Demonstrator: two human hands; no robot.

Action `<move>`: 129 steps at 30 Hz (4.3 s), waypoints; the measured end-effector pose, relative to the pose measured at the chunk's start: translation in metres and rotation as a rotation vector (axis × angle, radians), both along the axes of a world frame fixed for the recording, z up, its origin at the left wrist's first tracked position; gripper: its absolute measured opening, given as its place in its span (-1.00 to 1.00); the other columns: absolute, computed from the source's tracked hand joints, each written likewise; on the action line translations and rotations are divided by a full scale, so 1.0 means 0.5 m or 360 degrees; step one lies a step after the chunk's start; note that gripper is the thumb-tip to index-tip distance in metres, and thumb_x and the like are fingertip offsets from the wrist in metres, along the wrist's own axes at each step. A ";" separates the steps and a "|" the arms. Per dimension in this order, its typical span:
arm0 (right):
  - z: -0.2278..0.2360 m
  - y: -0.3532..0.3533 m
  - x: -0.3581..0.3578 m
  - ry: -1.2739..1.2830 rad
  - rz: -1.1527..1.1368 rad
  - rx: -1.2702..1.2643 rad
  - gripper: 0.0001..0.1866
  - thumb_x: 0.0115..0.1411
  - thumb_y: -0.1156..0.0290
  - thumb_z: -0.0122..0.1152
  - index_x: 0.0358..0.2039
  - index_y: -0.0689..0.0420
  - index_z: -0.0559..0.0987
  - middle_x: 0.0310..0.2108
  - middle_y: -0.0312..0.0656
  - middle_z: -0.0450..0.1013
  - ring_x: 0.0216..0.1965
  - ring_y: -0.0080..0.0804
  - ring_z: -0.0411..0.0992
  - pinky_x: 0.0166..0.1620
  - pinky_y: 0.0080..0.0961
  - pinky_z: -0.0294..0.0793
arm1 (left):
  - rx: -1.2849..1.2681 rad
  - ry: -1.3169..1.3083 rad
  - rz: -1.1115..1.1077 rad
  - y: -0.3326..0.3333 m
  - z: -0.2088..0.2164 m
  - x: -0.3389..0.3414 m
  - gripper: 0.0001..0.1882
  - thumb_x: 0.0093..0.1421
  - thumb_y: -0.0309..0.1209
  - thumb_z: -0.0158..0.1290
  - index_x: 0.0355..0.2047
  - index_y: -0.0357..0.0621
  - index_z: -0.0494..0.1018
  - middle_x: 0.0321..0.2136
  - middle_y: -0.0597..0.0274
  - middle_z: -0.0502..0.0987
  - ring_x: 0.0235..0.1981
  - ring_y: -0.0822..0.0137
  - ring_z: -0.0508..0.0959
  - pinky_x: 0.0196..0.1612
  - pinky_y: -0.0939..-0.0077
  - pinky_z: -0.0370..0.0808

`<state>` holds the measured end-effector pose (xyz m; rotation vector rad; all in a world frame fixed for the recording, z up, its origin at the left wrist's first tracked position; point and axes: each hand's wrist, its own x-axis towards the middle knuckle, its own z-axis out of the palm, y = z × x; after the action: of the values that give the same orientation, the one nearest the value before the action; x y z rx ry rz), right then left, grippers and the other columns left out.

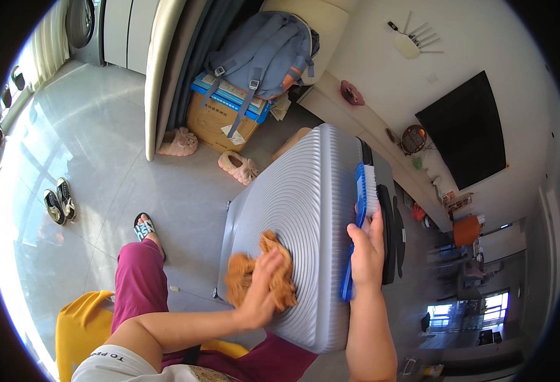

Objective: The person wipes the exterior of a silver suitcase using a brown cloth and a blue-handled brush.

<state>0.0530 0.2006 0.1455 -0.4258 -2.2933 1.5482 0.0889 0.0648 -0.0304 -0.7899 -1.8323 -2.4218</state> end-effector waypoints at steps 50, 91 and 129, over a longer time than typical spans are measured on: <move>-0.023 0.162 0.341 0.0871 -0.0265 -0.1030 -0.64 0.38 0.21 -0.05 0.01 0.22 0.43 -0.33 -0.01 0.57 -0.30 -0.24 0.55 -0.07 -0.37 0.46 | -0.0588 0.1314 0.0022 0.125 0.334 -0.024 -0.74 0.18 -0.47 0.00 -0.10 -0.14 0.47 -0.14 0.11 0.54 -0.06 0.04 0.45 0.01 0.22 0.36; -0.019 -0.039 0.203 -0.0100 0.0206 0.1136 -0.66 0.32 0.20 -0.07 -0.41 0.26 0.36 0.28 0.32 0.07 0.34 0.25 -0.05 0.28 0.26 -0.18 | 0.0004 -0.0189 0.0655 0.109 0.098 -0.141 -0.77 0.28 -0.34 -0.05 -0.29 -0.30 0.40 -0.42 -0.01 0.42 -0.36 0.01 0.43 -0.23 0.23 0.36; 0.005 -0.047 0.150 -0.0233 0.0023 0.0255 -0.48 0.31 0.31 -0.07 0.17 0.42 0.31 0.24 -0.06 0.17 -0.15 -0.50 0.27 0.00 -0.55 0.27 | -0.0814 -0.0763 0.0048 0.095 -0.203 -0.185 -0.53 0.27 -0.03 -0.03 -0.25 -0.26 0.55 -0.34 -0.20 0.55 -0.29 -0.13 0.56 -0.22 0.17 0.47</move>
<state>0.1282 0.1771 0.1482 -0.4950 -2.5143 1.3672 -0.0037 0.1122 -0.1320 -0.1685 -2.6713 -2.2827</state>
